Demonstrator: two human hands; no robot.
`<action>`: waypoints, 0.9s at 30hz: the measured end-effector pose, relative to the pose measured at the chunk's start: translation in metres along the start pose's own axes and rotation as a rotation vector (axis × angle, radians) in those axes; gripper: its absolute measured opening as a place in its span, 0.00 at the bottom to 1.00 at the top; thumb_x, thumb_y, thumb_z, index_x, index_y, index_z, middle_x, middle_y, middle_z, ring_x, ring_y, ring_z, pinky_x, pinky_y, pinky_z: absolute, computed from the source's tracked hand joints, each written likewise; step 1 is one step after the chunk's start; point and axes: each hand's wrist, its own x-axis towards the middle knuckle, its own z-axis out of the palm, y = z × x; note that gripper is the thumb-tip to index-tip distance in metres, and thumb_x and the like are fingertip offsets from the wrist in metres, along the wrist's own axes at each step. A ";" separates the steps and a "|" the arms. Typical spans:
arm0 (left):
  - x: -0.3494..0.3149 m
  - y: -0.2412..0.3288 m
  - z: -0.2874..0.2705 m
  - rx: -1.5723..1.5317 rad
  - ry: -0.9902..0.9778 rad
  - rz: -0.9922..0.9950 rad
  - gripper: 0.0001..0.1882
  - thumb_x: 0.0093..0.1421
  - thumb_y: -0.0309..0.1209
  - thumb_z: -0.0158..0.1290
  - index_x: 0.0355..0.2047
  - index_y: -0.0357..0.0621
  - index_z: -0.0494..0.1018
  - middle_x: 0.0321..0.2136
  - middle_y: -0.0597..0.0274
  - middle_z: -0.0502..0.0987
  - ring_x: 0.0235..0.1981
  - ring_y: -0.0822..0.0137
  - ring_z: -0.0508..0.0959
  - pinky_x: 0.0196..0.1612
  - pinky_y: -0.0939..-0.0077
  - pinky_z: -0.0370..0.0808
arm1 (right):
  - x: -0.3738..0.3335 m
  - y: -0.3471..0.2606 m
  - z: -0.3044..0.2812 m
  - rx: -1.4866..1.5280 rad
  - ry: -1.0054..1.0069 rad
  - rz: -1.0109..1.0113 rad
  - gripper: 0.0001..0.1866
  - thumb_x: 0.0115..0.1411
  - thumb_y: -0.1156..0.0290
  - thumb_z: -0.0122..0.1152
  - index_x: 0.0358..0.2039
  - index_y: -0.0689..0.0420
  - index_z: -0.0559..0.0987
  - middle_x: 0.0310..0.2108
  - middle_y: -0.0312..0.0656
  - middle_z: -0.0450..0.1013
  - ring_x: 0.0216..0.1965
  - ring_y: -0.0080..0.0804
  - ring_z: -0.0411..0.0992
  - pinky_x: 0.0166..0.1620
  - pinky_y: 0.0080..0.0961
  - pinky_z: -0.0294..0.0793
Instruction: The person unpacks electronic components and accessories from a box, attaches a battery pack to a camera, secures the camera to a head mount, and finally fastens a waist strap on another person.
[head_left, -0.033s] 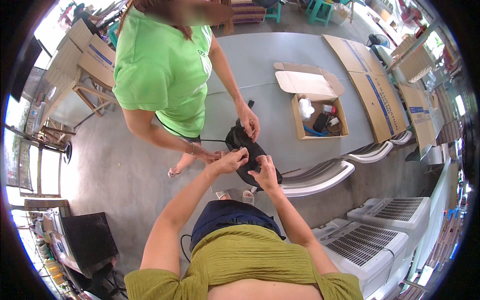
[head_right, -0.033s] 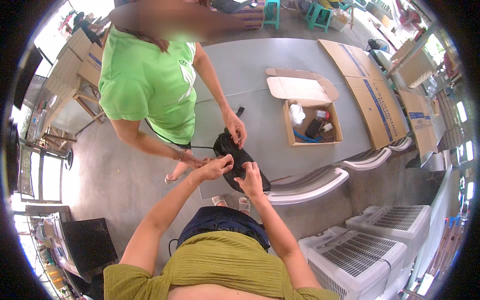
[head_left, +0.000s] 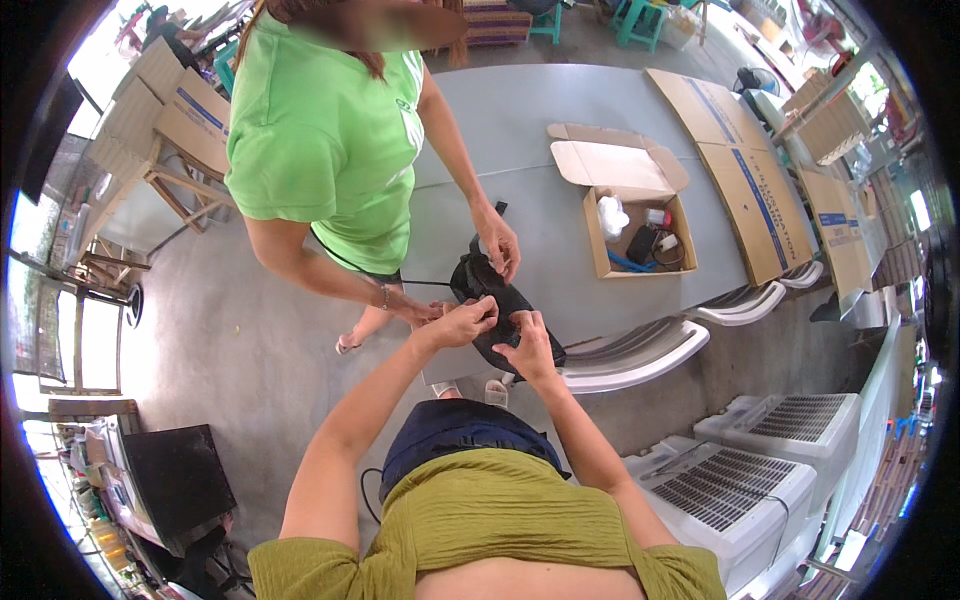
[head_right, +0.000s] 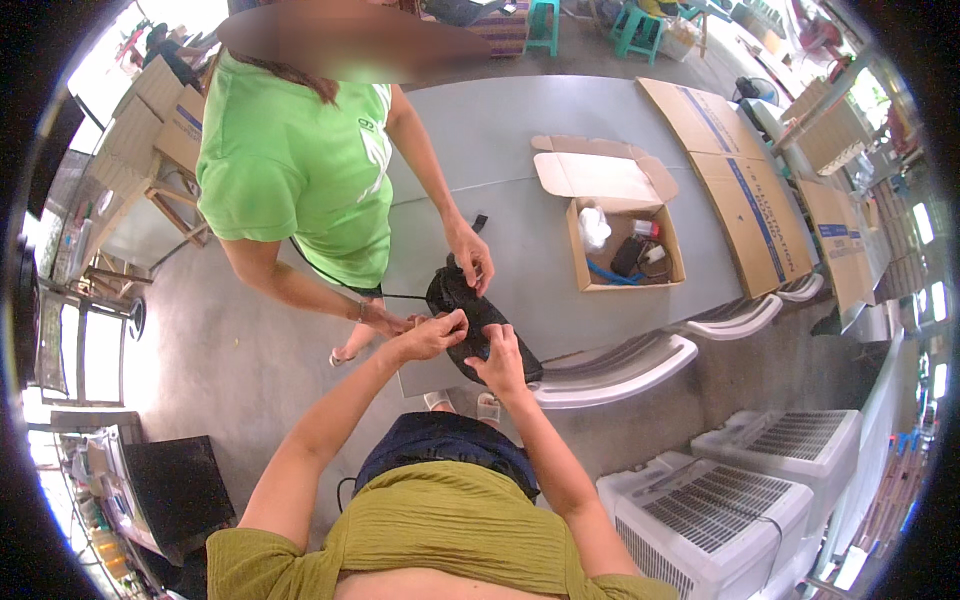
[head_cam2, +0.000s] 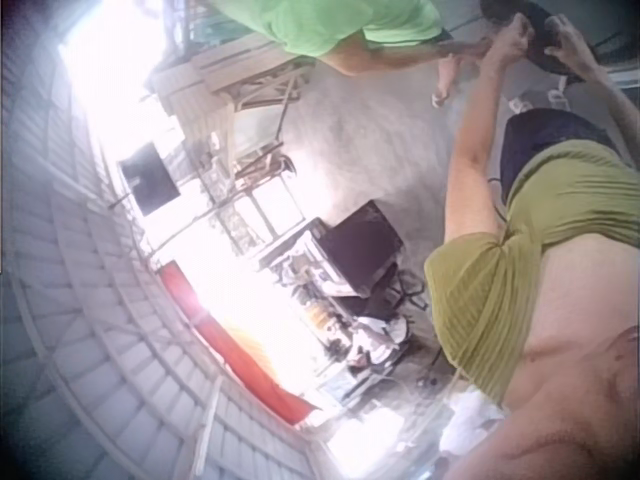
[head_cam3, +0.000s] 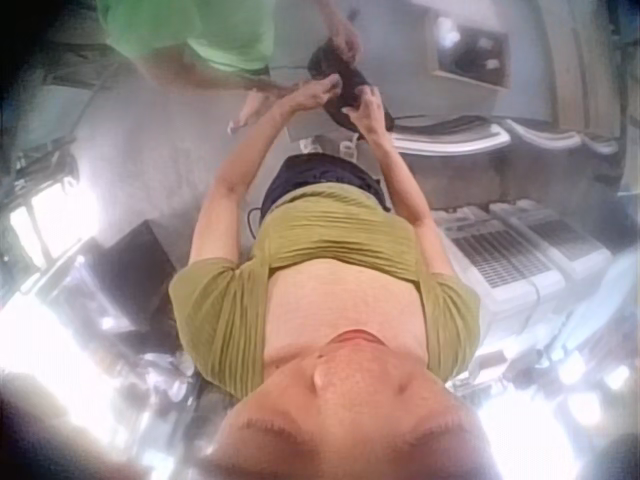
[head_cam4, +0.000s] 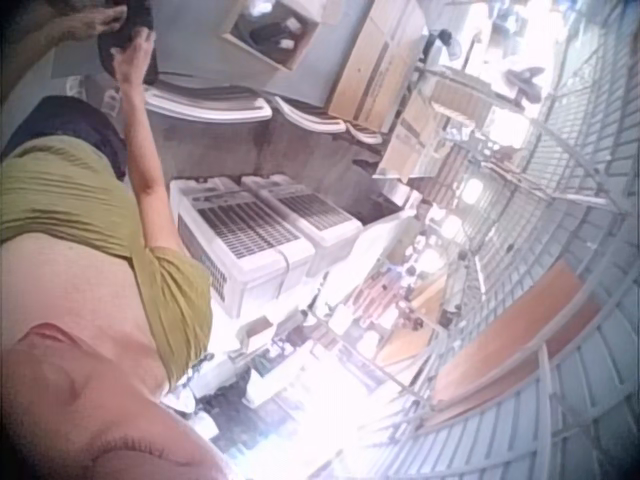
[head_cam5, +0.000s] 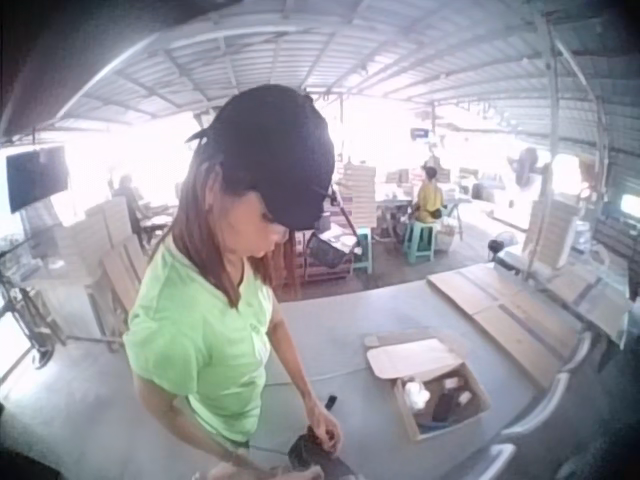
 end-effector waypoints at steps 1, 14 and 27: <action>-0.001 -0.003 -0.001 0.025 -0.004 0.005 0.08 0.67 0.39 0.45 0.39 0.51 0.65 0.37 0.62 0.75 0.49 0.56 0.71 0.49 0.43 0.58 | -0.002 -0.004 -0.001 -0.027 0.015 -0.014 0.34 0.36 0.71 0.78 0.45 0.58 0.71 0.43 0.46 0.67 0.47 0.44 0.69 0.50 0.35 0.71; -0.010 -0.025 0.013 0.072 0.066 0.159 0.10 0.68 0.38 0.43 0.41 0.46 0.61 0.33 0.55 0.73 0.37 0.51 0.75 0.40 0.60 0.68 | -0.024 -0.026 -0.018 -0.355 0.085 -0.070 0.23 0.40 0.62 0.75 0.37 0.52 0.77 0.39 0.37 0.70 0.46 0.40 0.67 0.44 0.41 0.65; -0.003 -0.036 -0.041 0.116 0.709 -0.123 0.04 0.54 0.28 0.56 0.30 0.43 0.73 0.23 0.54 0.79 0.28 0.52 0.80 0.31 0.60 0.73 | -0.009 -0.026 0.012 -0.629 -0.010 -0.130 0.09 0.48 0.64 0.67 0.27 0.52 0.77 0.32 0.35 0.71 0.41 0.35 0.69 0.41 0.40 0.64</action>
